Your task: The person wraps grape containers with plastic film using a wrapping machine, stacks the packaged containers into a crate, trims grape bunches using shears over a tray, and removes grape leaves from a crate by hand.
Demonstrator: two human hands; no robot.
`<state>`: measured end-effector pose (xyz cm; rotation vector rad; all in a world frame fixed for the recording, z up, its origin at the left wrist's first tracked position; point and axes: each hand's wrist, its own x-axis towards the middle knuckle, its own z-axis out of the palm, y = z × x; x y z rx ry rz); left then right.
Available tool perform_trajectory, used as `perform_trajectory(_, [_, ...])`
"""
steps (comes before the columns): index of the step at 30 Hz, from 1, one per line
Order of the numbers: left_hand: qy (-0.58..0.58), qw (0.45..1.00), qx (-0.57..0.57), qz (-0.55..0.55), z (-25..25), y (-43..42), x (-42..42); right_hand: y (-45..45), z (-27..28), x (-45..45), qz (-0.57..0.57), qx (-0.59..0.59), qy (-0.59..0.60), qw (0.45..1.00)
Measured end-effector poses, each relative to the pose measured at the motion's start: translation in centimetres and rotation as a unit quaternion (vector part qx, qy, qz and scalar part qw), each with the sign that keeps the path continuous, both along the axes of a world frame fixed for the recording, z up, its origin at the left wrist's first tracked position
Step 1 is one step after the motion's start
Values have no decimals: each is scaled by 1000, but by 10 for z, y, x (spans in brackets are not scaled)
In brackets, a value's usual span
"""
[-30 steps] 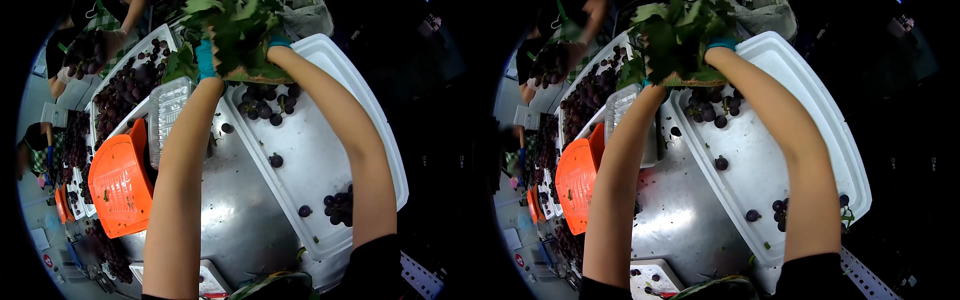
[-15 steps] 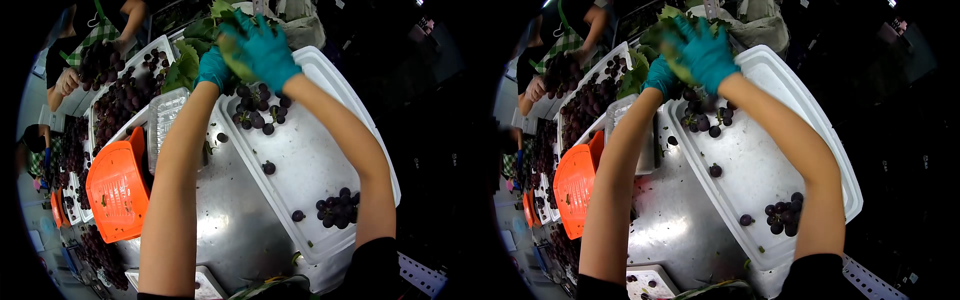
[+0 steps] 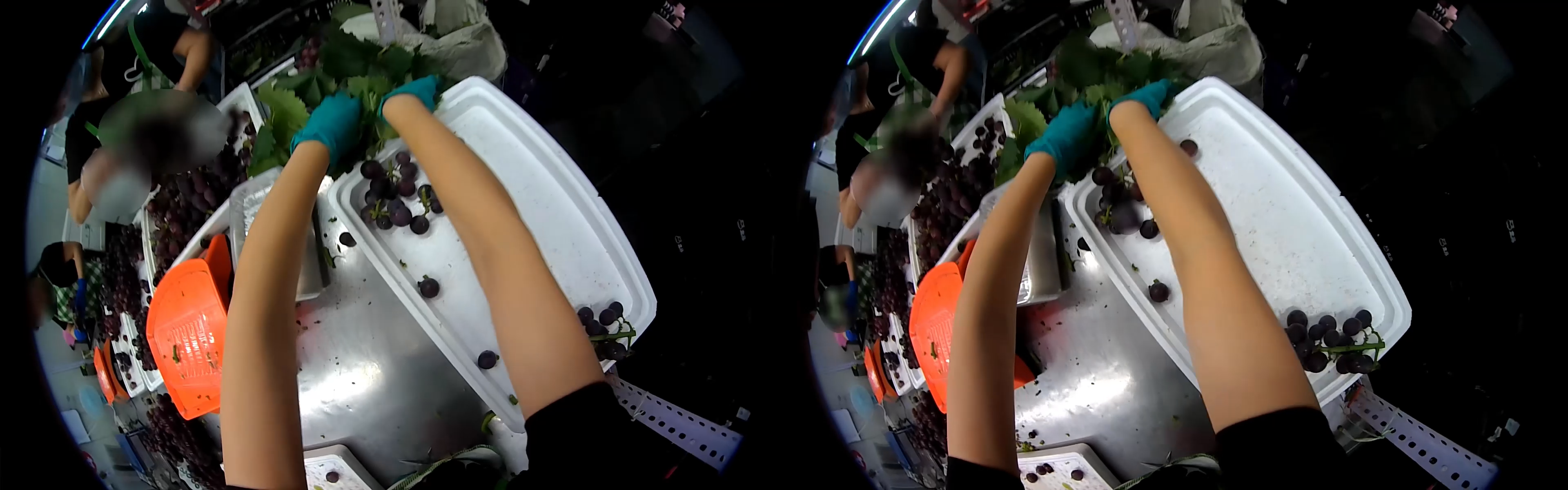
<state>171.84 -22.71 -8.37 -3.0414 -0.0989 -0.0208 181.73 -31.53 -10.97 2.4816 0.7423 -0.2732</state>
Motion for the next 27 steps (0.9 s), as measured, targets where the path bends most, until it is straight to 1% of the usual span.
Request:
perform_trajectory(1, [-16, 999, -34, 33, 12, -16, -20, 3, 2, 2, -69, -23, 30, 997])
perform_trajectory(2, [-45, 991, -124, 11, 13, -15, -32, -8, 11, -9, -41, 35, -4, 999])
perform_trajectory(3, [-73, 993, -92, 5, 21, -23, -51, -21, 23, -19, -16, 95, -39, 995])
perform_trajectory(4, [-51, 994, -101, 13, 28, -24, -63, -17, 8, -11, -50, 191, -54, 979])
perform_trajectory(5, [-28, 993, -110, 19, 39, -25, -74, -7, -24, 2, -85, 284, -67, 953])
perform_trajectory(6, [-23, 993, -107, 55, 50, -29, -84, -10, -14, 3, -94, 327, -80, 937])
perform_trajectory(7, [-18, 990, -106, 90, 67, -38, -95, -18, 9, -4, -100, 370, -92, 919])
perform_trajectory(8, [13, 989, -98, 109, 87, -44, -105, -34, 26, -15, -84, 360, -103, 924])
perform_trajectory(9, [-17, 991, -94, 91, 97, -46, -118, -51, 49, -34, -68, 348, -114, 928])
perform_trajectory(11, [-79, 992, -89, 47, 112, -49, -144, -77, 84, -51, -17, 364, -117, 924])
perform_trajectory(12, [-108, 991, -80, 11, 129, -61, -162, -90, 97, -60, 4, 371, -116, 921])
perform_trajectory(14, [-162, 982, -69, -68, 162, -98, -209, -113, 110, -75, 19, 450, -84, 889])
perform_trajectory(15, [-169, 975, -115, -92, 170, -115, -235, -128, 111, -89, 17, 487, -65, 871])
perform_trajectory(16, [-177, 966, -143, -124, 176, -138, -265, -154, 126, -118, 60, 453, -50, 888])
perform_trajectory(18, [-126, 952, -267, -75, 182, -188, -328, -219, 170, -192, 115, 384, 6, 916])
perform_trajectory(19, [-108, 957, -255, -90, 181, -209, -358, -253, 183, -224, 129, 354, 47, 925])
perform_trajectory(20, [-100, 953, -261, -115, 171, -226, -388, -289, 183, -253, 190, 379, 16, 906])
perform_trajectory(21, [-85, 937, -302, -151, 160, -242, -417, -324, 182, -286, 248, 403, -18, 881])
perform_trajectory(23, [-25, 920, -354, -165, 147, -274, -460, -400, 211, -355, 202, 383, 41, 901])
perform_trajectory(25, [-22, 893, -410, -183, 123, -293, -492, -477, 270, -443, 66, 369, 35, 926])
perform_trajectory(27, [-14, 847, -508, -157, 100, -316, -507, -555, 251, -485, -17, 477, -35, 878])
